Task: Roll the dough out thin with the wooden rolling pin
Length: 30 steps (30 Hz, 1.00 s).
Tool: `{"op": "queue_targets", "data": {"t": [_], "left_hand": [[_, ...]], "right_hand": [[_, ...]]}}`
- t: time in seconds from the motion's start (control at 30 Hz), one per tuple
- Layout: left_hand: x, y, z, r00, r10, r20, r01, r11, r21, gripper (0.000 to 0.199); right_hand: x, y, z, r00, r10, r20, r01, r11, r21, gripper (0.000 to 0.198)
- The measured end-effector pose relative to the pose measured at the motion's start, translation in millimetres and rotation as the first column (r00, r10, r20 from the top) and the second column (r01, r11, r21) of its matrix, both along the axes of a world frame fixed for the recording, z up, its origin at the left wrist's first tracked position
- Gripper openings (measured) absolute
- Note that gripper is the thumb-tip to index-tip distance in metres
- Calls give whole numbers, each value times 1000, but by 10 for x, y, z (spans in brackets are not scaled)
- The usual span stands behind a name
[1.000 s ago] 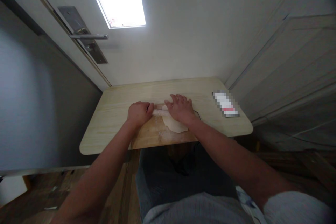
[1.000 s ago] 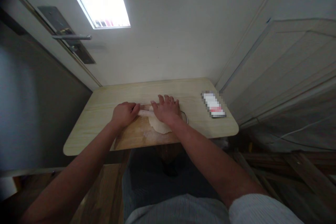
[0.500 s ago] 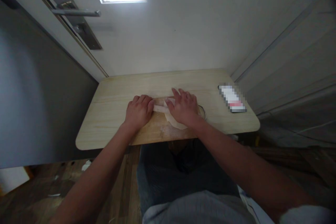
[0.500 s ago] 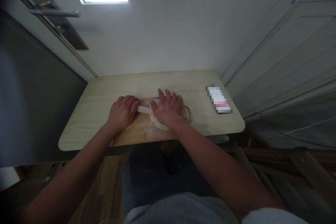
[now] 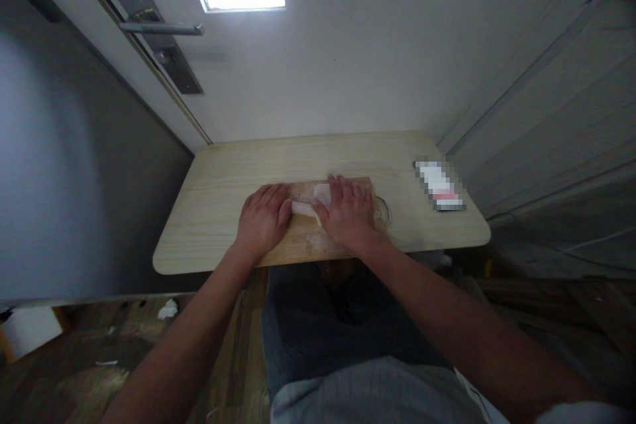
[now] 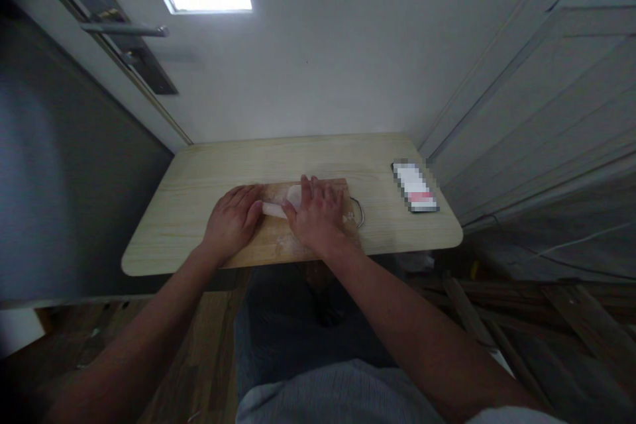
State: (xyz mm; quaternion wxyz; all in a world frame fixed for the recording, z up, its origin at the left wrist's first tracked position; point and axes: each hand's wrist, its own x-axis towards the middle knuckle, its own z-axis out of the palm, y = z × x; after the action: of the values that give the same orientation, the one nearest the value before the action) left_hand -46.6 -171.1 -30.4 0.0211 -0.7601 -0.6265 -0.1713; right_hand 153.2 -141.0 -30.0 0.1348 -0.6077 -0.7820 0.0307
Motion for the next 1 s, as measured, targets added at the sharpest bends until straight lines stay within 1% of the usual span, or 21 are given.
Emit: {"op": "queue_targets", "data": {"t": [0.33,0.5,0.63,0.73,0.83,0.93,1.0], "left_hand": [[-28,-282,74,1000,16,11,-15,1000,-20,44],[-100,-393,63,999,-33,-30,33,999,-17,44],[-169,-429,42,995,-72,-67,72,997,-6,40],[-181,-460,102,993,-94,-72,95,995,5,38],[-113,-489,224,992,-96,-76,96,995,-5,36],[53,-478,346,996,-60,-69,58,998,-39,37],[198,-448,400,997,-15,-69,11,998,-61,37]], "right_hand": [[-15,-246,-20,1000,3,-30,-3,1000,20,85],[-26,-427,-43,997,39,-62,-36,998,58,84],[-16,-579,-45,994,76,-83,-69,994,86,79],[38,-626,2,990,99,-98,-95,995,41,69],[170,-547,109,983,135,-125,-134,991,23,58],[359,-311,221,970,199,-140,-191,979,68,54],[486,-107,255,978,142,-152,-138,990,37,52]]}}
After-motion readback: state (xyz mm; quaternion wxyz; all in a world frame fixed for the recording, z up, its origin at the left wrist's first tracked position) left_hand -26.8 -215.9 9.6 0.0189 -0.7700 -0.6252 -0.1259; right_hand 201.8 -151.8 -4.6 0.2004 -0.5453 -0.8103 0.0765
